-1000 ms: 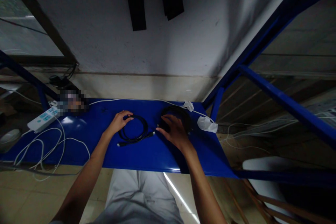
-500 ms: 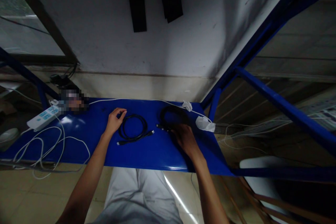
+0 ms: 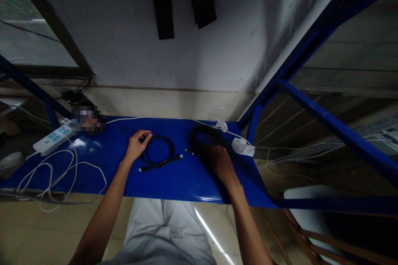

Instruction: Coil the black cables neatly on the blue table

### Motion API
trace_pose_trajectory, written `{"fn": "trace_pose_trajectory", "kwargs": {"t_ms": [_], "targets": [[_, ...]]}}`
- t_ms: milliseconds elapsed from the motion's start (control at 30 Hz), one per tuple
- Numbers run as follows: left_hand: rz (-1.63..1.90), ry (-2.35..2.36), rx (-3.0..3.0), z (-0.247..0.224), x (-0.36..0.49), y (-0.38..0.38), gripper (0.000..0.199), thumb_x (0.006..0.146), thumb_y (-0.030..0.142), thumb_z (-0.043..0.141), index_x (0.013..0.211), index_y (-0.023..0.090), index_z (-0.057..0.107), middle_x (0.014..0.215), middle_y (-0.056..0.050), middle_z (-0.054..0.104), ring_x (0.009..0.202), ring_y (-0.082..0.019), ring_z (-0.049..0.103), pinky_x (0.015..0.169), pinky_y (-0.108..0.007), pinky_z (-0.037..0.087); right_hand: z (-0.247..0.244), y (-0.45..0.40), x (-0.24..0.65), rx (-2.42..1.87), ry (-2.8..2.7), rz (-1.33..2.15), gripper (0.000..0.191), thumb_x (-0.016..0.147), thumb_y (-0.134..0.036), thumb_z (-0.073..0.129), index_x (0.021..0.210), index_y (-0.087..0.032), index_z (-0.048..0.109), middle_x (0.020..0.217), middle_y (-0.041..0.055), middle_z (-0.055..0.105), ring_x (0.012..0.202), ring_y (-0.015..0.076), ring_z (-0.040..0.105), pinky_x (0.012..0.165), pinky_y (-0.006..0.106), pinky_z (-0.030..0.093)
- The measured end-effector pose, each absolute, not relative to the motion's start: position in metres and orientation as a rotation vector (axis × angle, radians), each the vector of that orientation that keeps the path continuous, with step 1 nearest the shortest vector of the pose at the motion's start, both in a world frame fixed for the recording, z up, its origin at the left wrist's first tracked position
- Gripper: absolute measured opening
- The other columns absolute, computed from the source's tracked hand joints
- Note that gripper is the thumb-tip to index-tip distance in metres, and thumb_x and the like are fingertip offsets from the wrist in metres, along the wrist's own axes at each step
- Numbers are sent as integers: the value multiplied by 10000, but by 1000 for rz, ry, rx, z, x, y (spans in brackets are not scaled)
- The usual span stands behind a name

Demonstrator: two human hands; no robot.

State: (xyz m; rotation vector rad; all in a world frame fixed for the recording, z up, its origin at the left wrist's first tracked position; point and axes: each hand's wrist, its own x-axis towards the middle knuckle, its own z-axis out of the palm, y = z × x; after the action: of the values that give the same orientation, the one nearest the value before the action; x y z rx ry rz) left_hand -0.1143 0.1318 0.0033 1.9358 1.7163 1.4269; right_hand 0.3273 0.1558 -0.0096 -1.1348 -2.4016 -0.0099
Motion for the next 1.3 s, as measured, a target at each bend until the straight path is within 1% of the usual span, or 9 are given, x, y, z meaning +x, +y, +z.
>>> {"fn": "trace_pose_trajectory", "kwargs": {"t_ms": [167,267,367,500,700,833,1000,1200,1300], "targets": [[1223,1650,2015,6,-100,77,381,1040,442,732,1392,297,716,1394,-105,725,1309,-293,680,1182,-537,519,-6,157,335,-1182,-2382,20,351,1129,-207,416,1391,-203,648,1192,153,752,1077,330,708,920,469,530],[1053,1644,2104,-2,-96,42,655,948,493,841,1551,361,621,1579,-114,615,1488,-350,558,1248,-616,466,-3,158,333,-1194,-2380,5,320,1140,-256,419,1336,-198,665,1139,152,749,1007,327,704,890,466,528],[995,1633,2151,-12,-95,23,705,921,485,869,1569,377,614,1656,-106,549,1581,-366,458,1277,-641,442,2,158,325,-1216,-2409,-3,296,1152,-306,413,1253,-191,667,1047,145,736,923,317,688,862,457,520],[1009,1616,2157,-17,-98,28,572,975,440,818,1520,363,662,1635,-93,576,1590,-334,454,1282,-624,448,6,159,316,-1248,-2433,-19,310,1168,-342,382,1180,-190,652,986,138,721,878,307,679,833,437,512],[996,1569,2146,-13,-109,68,583,946,467,847,1486,315,690,1589,-105,620,1571,-324,484,1288,-605,444,13,168,326,-1252,-2304,-53,333,1167,-399,422,1214,-177,665,1004,151,775,854,307,715,761,408,531],[984,1569,2136,-12,-119,91,598,929,469,865,1475,297,692,1575,-117,631,1539,-338,525,1278,-623,447,40,167,332,-1173,-2229,-51,316,1157,-372,440,1258,-183,673,1044,150,799,893,311,742,790,425,575],[1063,1636,2213,-2,-110,91,586,931,416,873,1473,308,677,1560,-103,647,1528,-360,532,1319,-688,335,86,156,333,-1097,-2123,-219,233,1136,-301,522,1233,-170,689,976,130,793,880,290,738,799,399,569],[1223,1475,2155,26,-42,60,482,1008,406,787,1468,345,657,1505,-96,662,1478,-323,571,1259,-595,456,141,137,332,-953,-2024,-509,123,1092,-196,632,1201,-191,690,901,69,768,726,213,671,708,343,500],[1166,1320,2077,32,0,45,590,1023,434,764,1572,361,562,1545,-109,628,1473,-312,580,1265,-563,470,164,123,328,-894,-1982,-591,126,1066,-185,684,1189,-195,711,839,52,738,697,208,660,699,353,497]]}}
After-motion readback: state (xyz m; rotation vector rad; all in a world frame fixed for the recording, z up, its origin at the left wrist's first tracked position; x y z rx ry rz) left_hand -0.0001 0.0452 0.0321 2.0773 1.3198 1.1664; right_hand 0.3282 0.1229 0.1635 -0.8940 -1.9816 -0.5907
